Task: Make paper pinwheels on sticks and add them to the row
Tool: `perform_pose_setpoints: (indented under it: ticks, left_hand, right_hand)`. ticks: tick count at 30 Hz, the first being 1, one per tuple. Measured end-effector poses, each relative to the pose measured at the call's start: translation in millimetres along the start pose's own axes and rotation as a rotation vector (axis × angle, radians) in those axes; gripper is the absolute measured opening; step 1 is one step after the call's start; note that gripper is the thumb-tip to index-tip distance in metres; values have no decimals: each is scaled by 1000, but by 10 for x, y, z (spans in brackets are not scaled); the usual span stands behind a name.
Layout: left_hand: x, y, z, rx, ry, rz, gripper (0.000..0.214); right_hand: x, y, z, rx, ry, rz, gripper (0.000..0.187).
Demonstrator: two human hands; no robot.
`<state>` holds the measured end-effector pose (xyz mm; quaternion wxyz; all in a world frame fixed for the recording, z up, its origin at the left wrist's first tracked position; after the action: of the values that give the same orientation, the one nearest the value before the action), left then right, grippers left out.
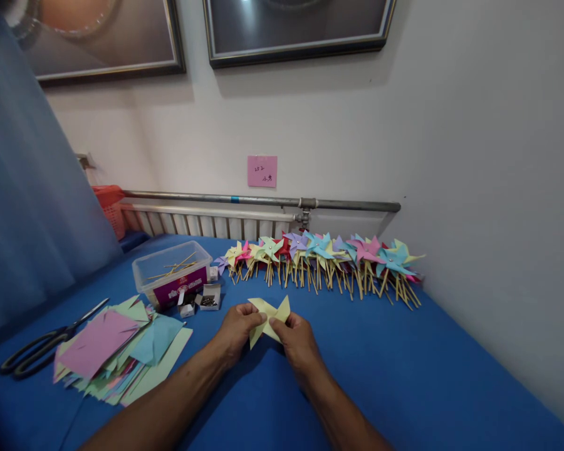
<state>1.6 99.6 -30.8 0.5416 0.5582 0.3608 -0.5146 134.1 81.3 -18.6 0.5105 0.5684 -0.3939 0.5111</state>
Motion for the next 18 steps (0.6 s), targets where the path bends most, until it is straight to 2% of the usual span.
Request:
perform_pose_setpoints:
  ticks: [10,18]
  left_hand:
    - [-60,15,32,4,18,1,29]
    - [-35,53,36,39,-5,49,32]
  right_hand:
    - [-220,-136,-167,-28,7,23,43]
    - [-182,-84,-130,-18,18,-34,41]
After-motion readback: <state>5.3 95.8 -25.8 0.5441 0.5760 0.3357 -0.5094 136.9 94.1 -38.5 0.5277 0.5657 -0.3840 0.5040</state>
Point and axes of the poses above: each hand's wrist, its own z-axis away from the middle knuckle, its own y-axis out of the palm, x = y × z, the point moved 10 cm from there along -z, towards the middle knuckle, and after that the axes turned 10 degrees about x, right-handed, at the moved point
